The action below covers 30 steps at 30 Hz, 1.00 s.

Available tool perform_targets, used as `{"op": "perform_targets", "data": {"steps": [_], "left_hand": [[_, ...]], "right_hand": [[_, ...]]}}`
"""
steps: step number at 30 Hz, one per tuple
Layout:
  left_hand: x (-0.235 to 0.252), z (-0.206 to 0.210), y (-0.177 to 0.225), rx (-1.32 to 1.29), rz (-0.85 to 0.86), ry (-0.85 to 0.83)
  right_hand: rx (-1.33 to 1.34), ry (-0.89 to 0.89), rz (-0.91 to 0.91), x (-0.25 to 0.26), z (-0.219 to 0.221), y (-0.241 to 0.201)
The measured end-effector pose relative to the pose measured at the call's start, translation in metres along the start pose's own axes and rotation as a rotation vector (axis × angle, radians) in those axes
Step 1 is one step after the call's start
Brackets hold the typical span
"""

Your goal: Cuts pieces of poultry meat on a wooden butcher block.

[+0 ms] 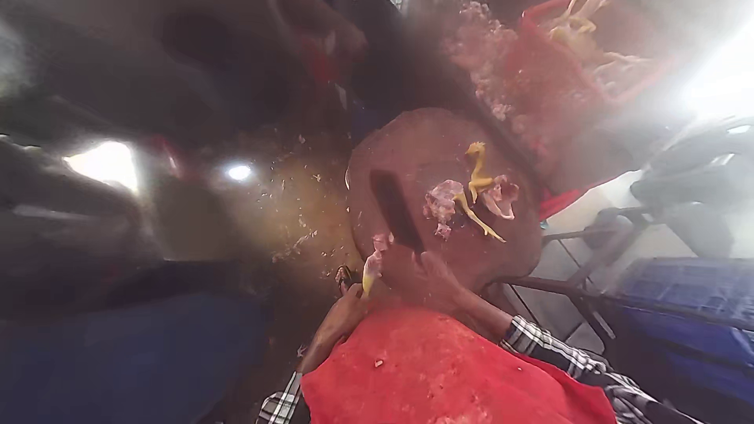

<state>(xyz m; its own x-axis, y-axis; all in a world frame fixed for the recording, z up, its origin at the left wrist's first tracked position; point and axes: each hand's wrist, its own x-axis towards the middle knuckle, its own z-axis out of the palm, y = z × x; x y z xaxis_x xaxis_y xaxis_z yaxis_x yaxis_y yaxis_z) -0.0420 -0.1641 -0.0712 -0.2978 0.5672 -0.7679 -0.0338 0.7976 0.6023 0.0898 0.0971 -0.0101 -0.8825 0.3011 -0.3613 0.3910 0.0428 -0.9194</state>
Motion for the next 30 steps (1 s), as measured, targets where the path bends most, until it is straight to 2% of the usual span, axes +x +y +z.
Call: {"op": "perform_targets", "data": {"steps": [2,3,6,8,9,12,14,15,16,19,20,22,24,26,27,28,30], "left_hand": [[-0.003,-0.01,-0.01,-0.027,0.001,-0.038],[-0.005,-0.015,-0.015,-0.033,0.01,-0.045],[-0.007,-0.031,-0.019,0.064,0.09,-0.007],[-0.007,-0.042,0.0,0.2,0.108,0.048],[-0.008,-0.044,0.01,0.268,0.086,0.069],[0.008,-0.046,0.024,0.448,-0.003,0.111],[0.012,-0.048,0.022,0.474,-0.014,0.109],[0.014,-0.049,0.021,0.471,-0.007,0.109],[0.015,-0.049,0.018,0.468,0.0,0.109],[0.012,-0.045,0.013,0.453,0.022,0.088],[0.013,-0.046,0.017,0.459,0.029,0.101],[0.011,-0.041,0.013,0.447,0.035,0.099],[0.016,-0.041,0.016,0.44,0.045,0.108],[0.018,-0.041,0.017,0.445,0.045,0.102],[0.019,-0.041,0.017,0.454,0.048,0.099],[0.02,-0.043,0.018,0.465,0.052,0.101],[0.019,-0.041,0.02,0.462,0.056,0.11]], "right_hand": [[0.163,0.021,-0.138,-0.001,0.011,-0.009],[0.11,0.009,-0.12,0.0,0.014,-0.001],[-0.255,-0.168,0.245,0.01,-0.001,0.038],[-0.316,-0.104,0.281,0.017,-0.01,0.037],[-0.281,-0.062,0.217,0.013,-0.01,0.023],[-0.046,0.053,-0.181,0.007,-0.004,-0.04],[0.002,0.111,-0.372,0.006,0.005,-0.049],[-0.071,0.103,-0.374,0.006,0.007,-0.037],[-0.2,0.054,-0.29,0.006,0.004,-0.021],[-0.47,-0.155,0.153,0.018,-0.009,0.025],[-0.477,-0.166,0.176,0.023,-0.012,0.019],[-0.351,-0.128,0.017,0.011,-0.006,-0.015],[-0.11,-0.033,-0.287,0.003,0.004,-0.055],[-0.055,0.043,-0.478,-0.003,0.015,-0.055],[-0.127,0.044,-0.469,-0.004,0.016,-0.035],[-0.257,-0.011,-0.358,-0.003,0.011,-0.011],[-0.469,-0.145,-0.002,0.004,-0.001,0.031]]}}
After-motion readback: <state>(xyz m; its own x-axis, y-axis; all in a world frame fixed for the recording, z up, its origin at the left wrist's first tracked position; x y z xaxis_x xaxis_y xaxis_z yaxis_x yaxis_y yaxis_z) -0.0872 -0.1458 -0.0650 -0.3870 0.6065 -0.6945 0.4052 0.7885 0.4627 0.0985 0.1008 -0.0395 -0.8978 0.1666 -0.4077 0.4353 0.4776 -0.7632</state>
